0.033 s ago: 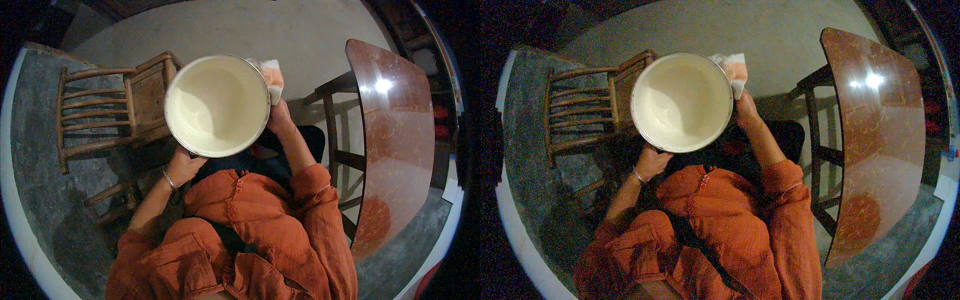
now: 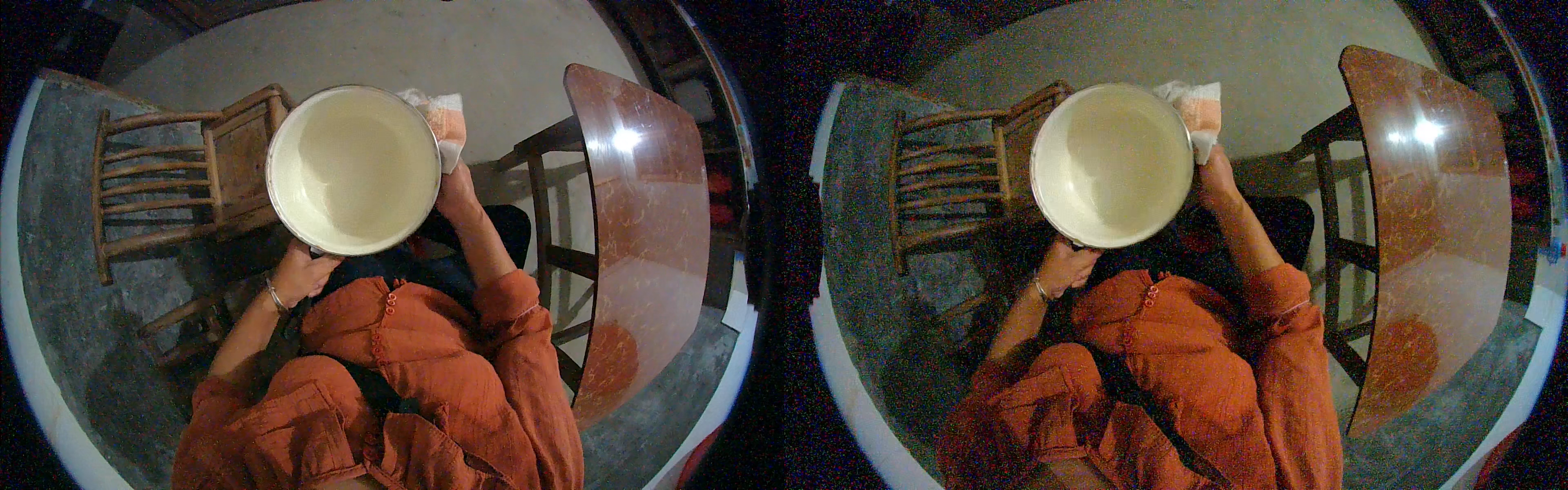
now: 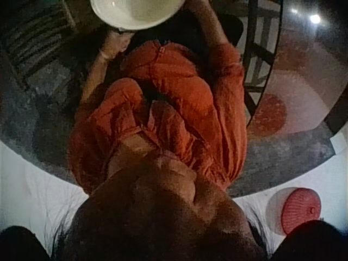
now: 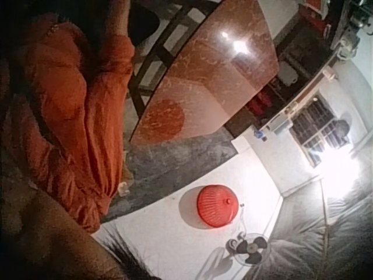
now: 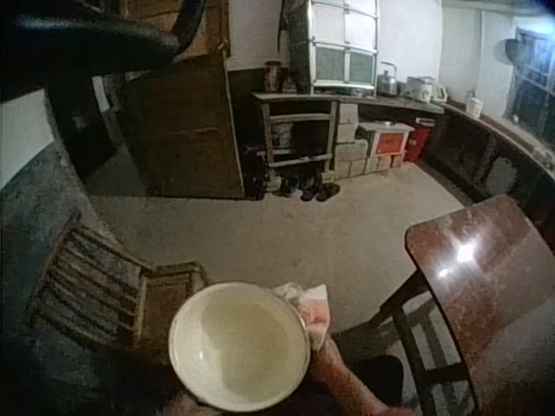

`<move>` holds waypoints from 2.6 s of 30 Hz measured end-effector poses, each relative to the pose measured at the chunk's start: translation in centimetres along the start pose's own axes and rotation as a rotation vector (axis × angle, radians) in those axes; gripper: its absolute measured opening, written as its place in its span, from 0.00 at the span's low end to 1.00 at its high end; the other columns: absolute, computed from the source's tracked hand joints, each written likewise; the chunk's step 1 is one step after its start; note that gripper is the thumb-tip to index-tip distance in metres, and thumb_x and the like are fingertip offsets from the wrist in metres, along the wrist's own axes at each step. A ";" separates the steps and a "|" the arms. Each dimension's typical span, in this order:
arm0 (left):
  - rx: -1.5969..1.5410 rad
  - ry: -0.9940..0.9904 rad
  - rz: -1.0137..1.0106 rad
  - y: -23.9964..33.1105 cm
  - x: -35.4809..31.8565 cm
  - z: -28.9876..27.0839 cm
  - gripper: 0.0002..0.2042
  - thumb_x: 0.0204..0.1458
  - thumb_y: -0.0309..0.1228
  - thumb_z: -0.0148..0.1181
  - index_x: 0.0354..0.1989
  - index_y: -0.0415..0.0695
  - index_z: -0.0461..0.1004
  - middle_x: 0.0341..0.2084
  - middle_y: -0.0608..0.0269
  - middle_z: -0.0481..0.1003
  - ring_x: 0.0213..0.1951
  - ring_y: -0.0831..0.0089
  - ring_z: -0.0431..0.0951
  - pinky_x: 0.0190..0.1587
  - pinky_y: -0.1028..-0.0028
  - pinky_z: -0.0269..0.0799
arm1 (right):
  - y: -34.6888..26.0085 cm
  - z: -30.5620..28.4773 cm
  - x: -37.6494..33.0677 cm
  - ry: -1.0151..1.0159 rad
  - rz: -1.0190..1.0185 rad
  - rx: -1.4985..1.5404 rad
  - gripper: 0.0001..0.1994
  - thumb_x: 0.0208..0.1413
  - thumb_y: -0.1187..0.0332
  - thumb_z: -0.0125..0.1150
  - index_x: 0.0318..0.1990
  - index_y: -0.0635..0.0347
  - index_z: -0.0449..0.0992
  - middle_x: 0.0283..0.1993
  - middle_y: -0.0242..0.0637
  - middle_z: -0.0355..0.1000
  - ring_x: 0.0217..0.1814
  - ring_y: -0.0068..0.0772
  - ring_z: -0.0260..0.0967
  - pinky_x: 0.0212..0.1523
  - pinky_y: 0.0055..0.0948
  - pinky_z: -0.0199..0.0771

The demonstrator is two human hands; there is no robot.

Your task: The person wipes a kitchen countertop with a cloth, then picks up a small pot and wipes its interior and exterior surfaces. The person moves from the counter to a table area while continuing to wipe the pot.

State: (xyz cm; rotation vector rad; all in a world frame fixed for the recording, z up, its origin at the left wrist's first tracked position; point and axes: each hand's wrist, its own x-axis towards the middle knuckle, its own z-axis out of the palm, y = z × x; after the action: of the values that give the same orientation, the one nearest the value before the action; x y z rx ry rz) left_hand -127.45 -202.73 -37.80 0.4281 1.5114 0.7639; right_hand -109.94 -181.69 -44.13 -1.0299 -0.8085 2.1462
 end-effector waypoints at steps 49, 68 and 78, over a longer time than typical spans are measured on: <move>-1.086 -0.866 -0.484 -4.2 1.2 1.0 0.09 0.60 0.31 0.38 0.26 0.49 0.58 0.10 0.75 0.54 0.05 0.88 0.49 0.03 0.85 0.45 | -4.3 -0.8 3.7 -0.374 0.057 -0.656 0.20 0.50 0.60 0.57 0.46 0.65 0.71 0.41 0.35 0.71 0.41 0.24 0.68 0.43 0.27 0.69; -1.302 -1.097 -0.409 -5.7 3.1 0.9 0.12 0.58 0.42 0.43 0.37 0.46 0.65 0.13 0.73 0.57 0.07 0.87 0.52 0.05 0.83 0.47 | -0.9 5.5 -9.5 -0.325 -1.282 -1.465 0.17 0.36 0.61 0.59 0.39 0.47 0.73 0.54 0.36 0.62 0.57 0.51 0.56 0.56 0.51 0.55; -0.607 -0.499 -0.296 -3.4 1.7 0.8 0.08 0.55 0.36 0.49 0.32 0.45 0.65 0.12 0.73 0.59 0.08 0.86 0.55 0.06 0.82 0.50 | -3.5 4.1 -1.0 -0.177 -0.608 -0.999 0.21 0.43 0.66 0.58 0.47 0.64 0.67 0.42 0.42 0.70 0.44 0.35 0.68 0.45 0.32 0.68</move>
State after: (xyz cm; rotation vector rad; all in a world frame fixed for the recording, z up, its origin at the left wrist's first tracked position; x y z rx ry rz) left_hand -126.18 -203.82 -41.34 -0.0668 0.7969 0.7663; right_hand -111.88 -181.29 -39.07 -0.8397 -2.0746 1.2713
